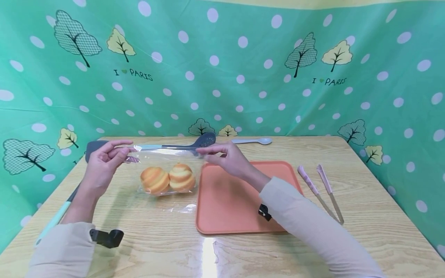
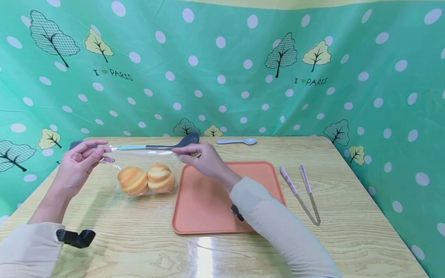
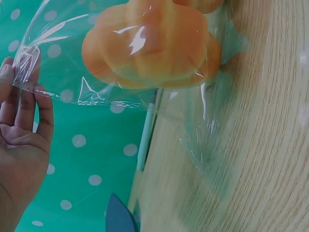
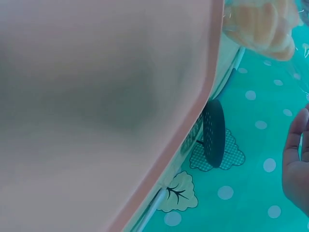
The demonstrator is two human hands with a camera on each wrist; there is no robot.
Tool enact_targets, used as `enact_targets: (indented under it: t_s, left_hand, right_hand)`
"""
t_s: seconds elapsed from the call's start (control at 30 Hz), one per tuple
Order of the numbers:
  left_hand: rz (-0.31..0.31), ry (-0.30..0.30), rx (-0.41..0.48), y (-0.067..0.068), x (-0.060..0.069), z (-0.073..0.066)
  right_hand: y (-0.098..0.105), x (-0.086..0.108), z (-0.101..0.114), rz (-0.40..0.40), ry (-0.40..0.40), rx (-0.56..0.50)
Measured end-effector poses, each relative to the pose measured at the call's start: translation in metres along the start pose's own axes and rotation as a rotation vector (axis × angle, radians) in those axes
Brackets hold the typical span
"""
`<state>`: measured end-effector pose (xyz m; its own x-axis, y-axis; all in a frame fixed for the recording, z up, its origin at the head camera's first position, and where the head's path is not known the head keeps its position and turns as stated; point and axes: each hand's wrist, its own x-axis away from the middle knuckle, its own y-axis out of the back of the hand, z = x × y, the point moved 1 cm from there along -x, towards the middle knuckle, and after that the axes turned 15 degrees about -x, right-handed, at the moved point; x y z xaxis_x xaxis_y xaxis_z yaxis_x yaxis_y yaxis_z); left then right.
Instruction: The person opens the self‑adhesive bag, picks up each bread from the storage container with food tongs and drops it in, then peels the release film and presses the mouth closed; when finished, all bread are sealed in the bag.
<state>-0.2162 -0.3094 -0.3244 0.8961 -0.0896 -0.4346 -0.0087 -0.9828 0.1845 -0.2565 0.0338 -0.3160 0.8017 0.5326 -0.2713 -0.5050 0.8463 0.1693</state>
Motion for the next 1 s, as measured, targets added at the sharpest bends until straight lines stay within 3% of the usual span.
enact_targets:
  t_s: [0.33, 0.53, 0.7, 1.0]
  left_hand:
    - [0.013, -0.004, 0.021, -0.002, 0.001, -0.001]
    - [-0.015, 0.015, -0.081, -0.002, 0.001, -0.003]
    - [-0.064, 0.031, -0.113, -0.004, -0.001, -0.002]
    - [-0.119, -0.007, -0.047, -0.010, -0.002, -0.001]
  right_hand:
    - [-0.002, 0.000, -0.004, -0.075, 0.029, -0.029]
    - [-0.004, 0.000, -0.006, -0.108, 0.054, -0.085]
    - [-0.005, 0.001, -0.004, -0.133, 0.016, -0.121]
    - [-0.002, 0.001, 0.000, -0.124, -0.029, 0.043]
